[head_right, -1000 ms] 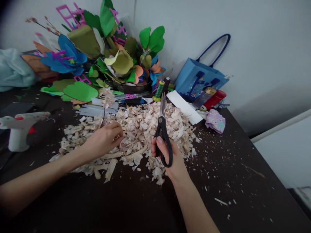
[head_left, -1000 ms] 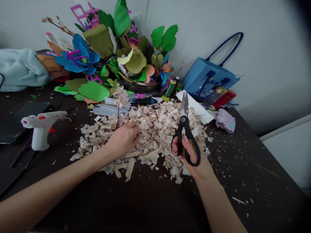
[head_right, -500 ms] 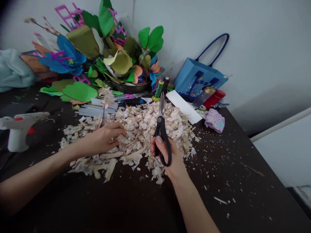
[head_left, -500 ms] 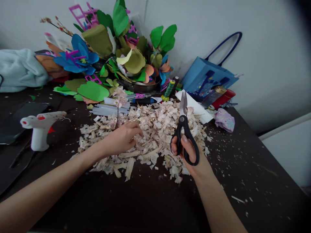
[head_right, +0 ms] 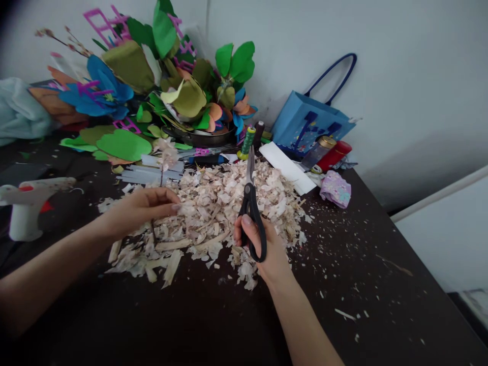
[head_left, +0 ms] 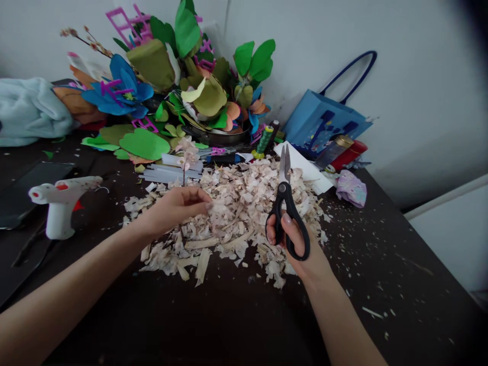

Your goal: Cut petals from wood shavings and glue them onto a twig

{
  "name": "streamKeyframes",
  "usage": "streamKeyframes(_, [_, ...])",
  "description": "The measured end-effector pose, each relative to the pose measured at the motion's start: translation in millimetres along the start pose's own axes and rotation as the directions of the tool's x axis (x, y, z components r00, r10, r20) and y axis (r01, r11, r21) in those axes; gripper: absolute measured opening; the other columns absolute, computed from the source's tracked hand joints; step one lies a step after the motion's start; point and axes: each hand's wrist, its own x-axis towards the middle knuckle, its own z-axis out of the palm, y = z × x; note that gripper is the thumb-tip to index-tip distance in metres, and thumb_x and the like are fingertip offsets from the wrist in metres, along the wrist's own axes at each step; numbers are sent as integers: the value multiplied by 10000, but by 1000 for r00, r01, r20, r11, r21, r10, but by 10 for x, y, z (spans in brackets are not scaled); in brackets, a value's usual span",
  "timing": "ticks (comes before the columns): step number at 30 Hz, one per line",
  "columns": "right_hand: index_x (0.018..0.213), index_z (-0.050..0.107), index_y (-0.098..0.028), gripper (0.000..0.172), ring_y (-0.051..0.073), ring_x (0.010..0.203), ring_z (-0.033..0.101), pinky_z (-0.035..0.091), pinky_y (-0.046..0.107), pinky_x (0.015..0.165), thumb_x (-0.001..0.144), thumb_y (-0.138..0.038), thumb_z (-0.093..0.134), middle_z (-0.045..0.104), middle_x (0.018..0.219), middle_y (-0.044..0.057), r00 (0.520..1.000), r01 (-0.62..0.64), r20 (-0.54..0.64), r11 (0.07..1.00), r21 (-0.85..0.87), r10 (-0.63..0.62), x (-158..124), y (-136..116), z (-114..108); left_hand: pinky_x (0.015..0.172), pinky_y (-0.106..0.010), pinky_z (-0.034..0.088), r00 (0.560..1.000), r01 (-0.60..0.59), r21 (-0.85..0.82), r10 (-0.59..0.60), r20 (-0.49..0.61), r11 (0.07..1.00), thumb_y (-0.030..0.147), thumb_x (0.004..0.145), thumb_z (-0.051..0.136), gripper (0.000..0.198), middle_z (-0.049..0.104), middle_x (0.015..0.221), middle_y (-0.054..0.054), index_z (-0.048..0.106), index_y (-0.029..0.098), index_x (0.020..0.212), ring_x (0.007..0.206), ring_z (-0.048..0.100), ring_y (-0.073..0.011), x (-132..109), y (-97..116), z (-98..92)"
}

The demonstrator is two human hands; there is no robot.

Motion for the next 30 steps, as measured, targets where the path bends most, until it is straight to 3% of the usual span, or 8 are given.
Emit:
streamKeyframes(3, [819, 647, -186, 353, 128, 562, 474, 341, 269, 517, 842, -537, 626, 548, 650, 6, 1000, -11, 8, 1000, 5, 11, 2, 15, 25, 563, -279, 501, 991, 132, -293, -125, 43, 947, 397, 812, 649, 197, 634, 679, -17, 616, 203, 808, 596, 574, -137, -34, -32, 2])
streamKeyframes(7, [804, 638, -185, 323, 130, 576, 506, 380, 269, 544, 863, -502, 619, 554, 654, 4, 999, -14, 50, 1000, 17, 13, 7, 67, 65, 555, -271, 491, 977, 213, -445, -198, 82, 870, 378, 792, 684, 197, 604, 679, -6, 600, 200, 795, 574, 546, -115, -85, -60, 77])
streamKeyframes(14, [850, 611, -197, 273, 139, 595, 524, 424, 285, 602, 814, -454, 694, 567, 675, -10, 990, -29, 141, 1000, -6, 29, -13, 147, 132, 522, -234, 425, 967, 253, -485, -218, 130, 837, 390, 752, 725, 240, 537, 632, 23, 595, 188, 766, 560, 495, -93, -179, 37, 167])
streamKeyframes(22, [854, 583, -219, 340, 172, 748, 589, 487, 294, 693, 640, -340, 817, 646, 871, 20, 998, -35, 58, 999, -13, 35, -50, 256, 351, 519, -205, 332, 959, 254, -401, -175, 222, 880, 391, 796, 695, 246, 541, 617, 42, 594, 168, 820, 555, 449, -78, -276, 89, 339])
streamKeyframes(30, [847, 576, -207, 230, 143, 657, 548, 445, 273, 621, 691, -267, 734, 608, 777, -4, 996, 0, 94, 998, -62, 6, -77, 263, 336, 622, -219, 382, 928, 230, -370, -88, 362, 900, 347, 787, 711, 267, 573, 783, 16, 594, 163, 942, 696, 500, -104, -309, 94, 409])
